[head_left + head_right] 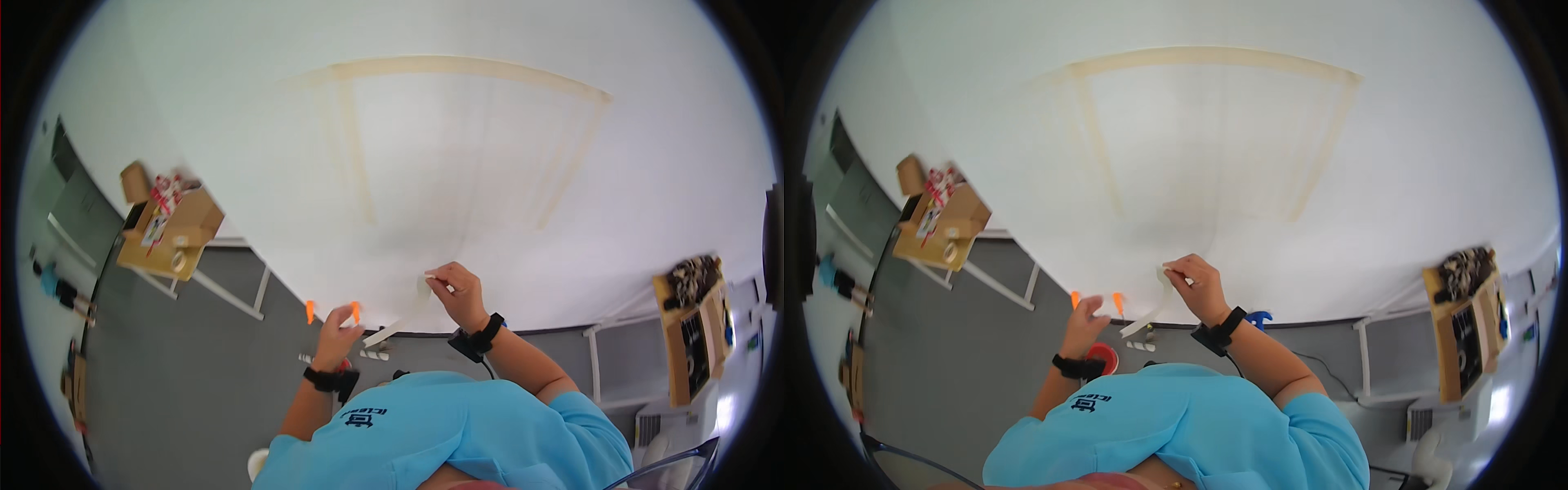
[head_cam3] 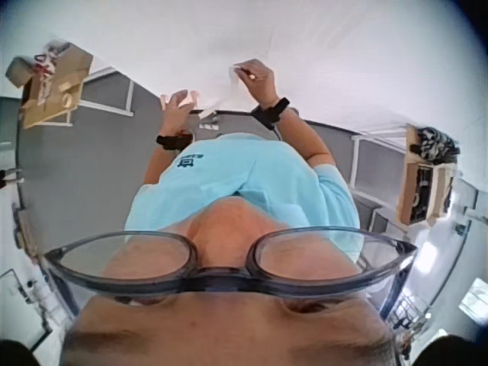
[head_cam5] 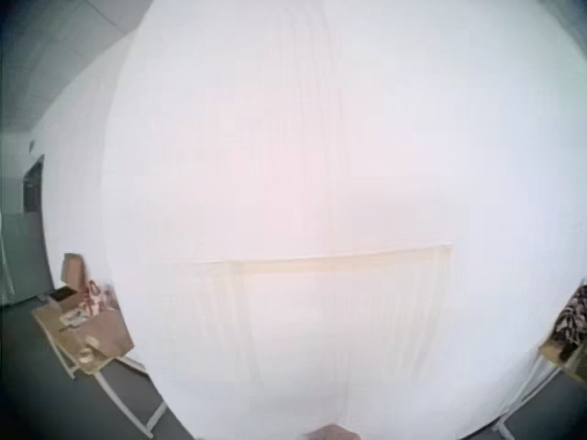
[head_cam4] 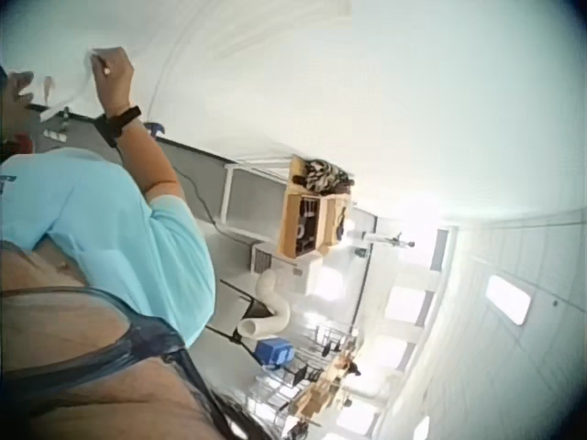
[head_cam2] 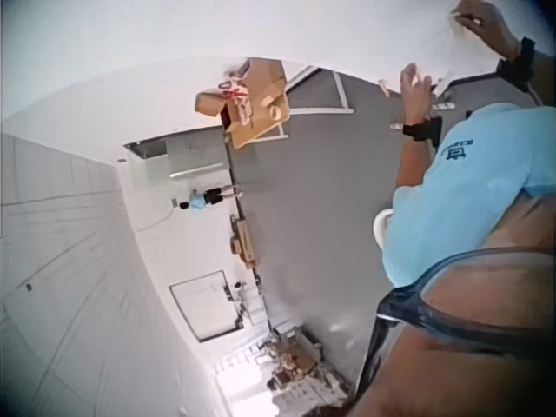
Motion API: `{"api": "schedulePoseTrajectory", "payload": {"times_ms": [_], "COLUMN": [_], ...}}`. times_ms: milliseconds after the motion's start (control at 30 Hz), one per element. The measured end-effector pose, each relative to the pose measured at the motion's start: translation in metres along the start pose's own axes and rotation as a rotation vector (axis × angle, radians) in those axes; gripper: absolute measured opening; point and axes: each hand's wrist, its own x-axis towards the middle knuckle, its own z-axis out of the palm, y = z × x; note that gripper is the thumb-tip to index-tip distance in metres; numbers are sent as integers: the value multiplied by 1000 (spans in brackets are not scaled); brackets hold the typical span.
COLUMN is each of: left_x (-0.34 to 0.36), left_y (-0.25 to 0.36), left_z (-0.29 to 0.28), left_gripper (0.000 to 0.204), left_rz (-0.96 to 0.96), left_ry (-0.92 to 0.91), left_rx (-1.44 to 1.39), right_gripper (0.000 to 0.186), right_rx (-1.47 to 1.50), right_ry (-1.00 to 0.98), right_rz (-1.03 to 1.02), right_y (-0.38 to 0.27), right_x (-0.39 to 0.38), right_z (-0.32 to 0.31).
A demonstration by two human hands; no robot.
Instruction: Paint a masked-off section of a wall with a roller and remove the tape.
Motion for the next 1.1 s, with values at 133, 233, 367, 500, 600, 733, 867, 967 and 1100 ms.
{"api": "schedulePoseTrajectory", "payload": {"times_ms": [133,233,367,500,600,733,867,967,1100], "left_x": [14,21,22,44,77,115,149,172,204], "left_y": [43,31,28,12,-4,1,48,105,172], "left_z": [6,1,-6,-43,-111,-218,-313,-355,-357], "left_gripper": [35,26,13,9,12,12,12,13,13], "left_rz": [330,443,309,171,90,168,382,570,751], "left_ry": [-80,-95,-70,161,366,496,561,678,554], "left_rx": [-111,-90,-276,-409,-387,-287,-229,152,48], "right_gripper": [12,23,27,26,23,19,20,17,17], "right_rx": [-18,63,233,111,23,-8,-71,12,31], "right_ry": [-255,-331,-334,-356,-303,-179,26,242,435], "right_rz": [-127,-110,70,113,198,381,608,733,860], "right_y": [-12,-14,-12,-10,15,56,77,84,81], "right_x": [-3,-5,-4,4,0,-26,-81,-132,-182], "right_z": [43,66,84,86,73,33,-7,-19,-16]}}
